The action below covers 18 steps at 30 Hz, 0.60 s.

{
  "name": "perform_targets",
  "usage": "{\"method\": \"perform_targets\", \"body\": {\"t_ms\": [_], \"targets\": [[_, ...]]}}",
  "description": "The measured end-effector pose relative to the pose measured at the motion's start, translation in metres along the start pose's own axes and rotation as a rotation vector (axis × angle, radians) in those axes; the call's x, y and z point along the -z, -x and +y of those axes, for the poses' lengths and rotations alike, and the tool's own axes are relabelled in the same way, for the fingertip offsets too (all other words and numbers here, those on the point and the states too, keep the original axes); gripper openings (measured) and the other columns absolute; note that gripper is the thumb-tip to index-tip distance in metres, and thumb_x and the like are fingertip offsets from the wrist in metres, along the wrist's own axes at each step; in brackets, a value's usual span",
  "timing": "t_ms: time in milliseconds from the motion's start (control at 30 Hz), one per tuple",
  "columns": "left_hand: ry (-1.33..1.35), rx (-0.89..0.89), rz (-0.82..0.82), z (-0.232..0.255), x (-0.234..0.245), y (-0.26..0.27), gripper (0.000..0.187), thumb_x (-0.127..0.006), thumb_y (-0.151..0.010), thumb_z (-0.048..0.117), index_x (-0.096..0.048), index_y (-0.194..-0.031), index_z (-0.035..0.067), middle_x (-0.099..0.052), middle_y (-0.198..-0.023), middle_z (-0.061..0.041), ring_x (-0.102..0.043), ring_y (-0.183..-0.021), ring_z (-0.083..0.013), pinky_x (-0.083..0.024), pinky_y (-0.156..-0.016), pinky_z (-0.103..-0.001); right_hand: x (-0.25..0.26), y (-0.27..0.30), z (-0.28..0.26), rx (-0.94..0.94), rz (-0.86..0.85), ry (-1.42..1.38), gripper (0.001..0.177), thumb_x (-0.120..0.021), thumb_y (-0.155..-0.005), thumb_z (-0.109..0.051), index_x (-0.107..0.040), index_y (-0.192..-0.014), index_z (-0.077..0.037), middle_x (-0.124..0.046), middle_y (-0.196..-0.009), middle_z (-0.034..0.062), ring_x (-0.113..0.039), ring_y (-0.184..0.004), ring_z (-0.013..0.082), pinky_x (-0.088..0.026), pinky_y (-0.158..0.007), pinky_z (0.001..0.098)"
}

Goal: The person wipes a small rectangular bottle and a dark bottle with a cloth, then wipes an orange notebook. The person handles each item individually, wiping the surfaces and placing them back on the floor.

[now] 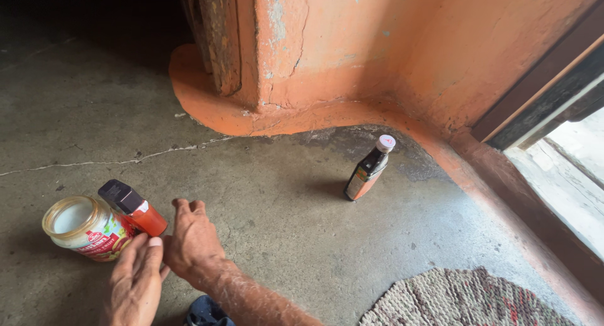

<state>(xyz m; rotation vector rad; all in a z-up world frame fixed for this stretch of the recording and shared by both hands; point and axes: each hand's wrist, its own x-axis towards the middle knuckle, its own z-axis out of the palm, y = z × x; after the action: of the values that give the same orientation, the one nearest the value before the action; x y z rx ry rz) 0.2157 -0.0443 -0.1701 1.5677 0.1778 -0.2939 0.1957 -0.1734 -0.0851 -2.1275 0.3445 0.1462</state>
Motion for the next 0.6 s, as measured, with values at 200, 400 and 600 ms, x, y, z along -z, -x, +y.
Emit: {"method": "perform_targets", "body": {"t_ms": [200, 400, 600], "targets": [[-0.035, -0.033, -0.056, 0.013, -0.03, 0.023, 0.061, -0.059, -0.098, 0.031, -0.045, -0.15, 0.003, -0.057, -0.148, -0.016, -0.058, -0.133, -0.0232, -0.054, -0.101, -0.039, 0.048, 0.037, 0.004, 0.045, 0.092, 0.077, 0.069, -0.067, -0.091, -0.008, -0.035, -0.152, 0.001, -0.042, -0.143, 0.0303, -0.064, -0.114, 0.0449, -0.058, -0.096, 0.0458], [-0.18, -0.065, -0.198, 0.063, -0.08, 0.072, 0.058, -0.057, -0.098, 0.034, -0.05, -0.147, 0.003, -0.071, -0.132, -0.014, -0.068, -0.121, -0.0192, -0.056, -0.097, -0.034, 0.103, 0.076, 0.013, 0.134, 0.221, 0.167, 0.064, -0.07, -0.087, -0.011, -0.044, -0.145, -0.001, -0.047, -0.139, 0.0239, -0.059, -0.12, 0.04, -0.054, -0.096, 0.0475], [-0.373, -0.087, -0.3, 0.115, -0.143, 0.114, 0.056, -0.054, -0.1, 0.039, -0.053, -0.148, 0.012, -0.076, -0.126, -0.013, -0.074, -0.113, -0.02, -0.058, -0.094, -0.035, 0.166, 0.106, 0.024, 0.167, 0.318, 0.347, 0.061, -0.073, -0.085, -0.016, -0.05, -0.139, 0.0, -0.047, -0.138, 0.0246, -0.056, -0.123, 0.0399, -0.052, -0.097, 0.0487]]}}
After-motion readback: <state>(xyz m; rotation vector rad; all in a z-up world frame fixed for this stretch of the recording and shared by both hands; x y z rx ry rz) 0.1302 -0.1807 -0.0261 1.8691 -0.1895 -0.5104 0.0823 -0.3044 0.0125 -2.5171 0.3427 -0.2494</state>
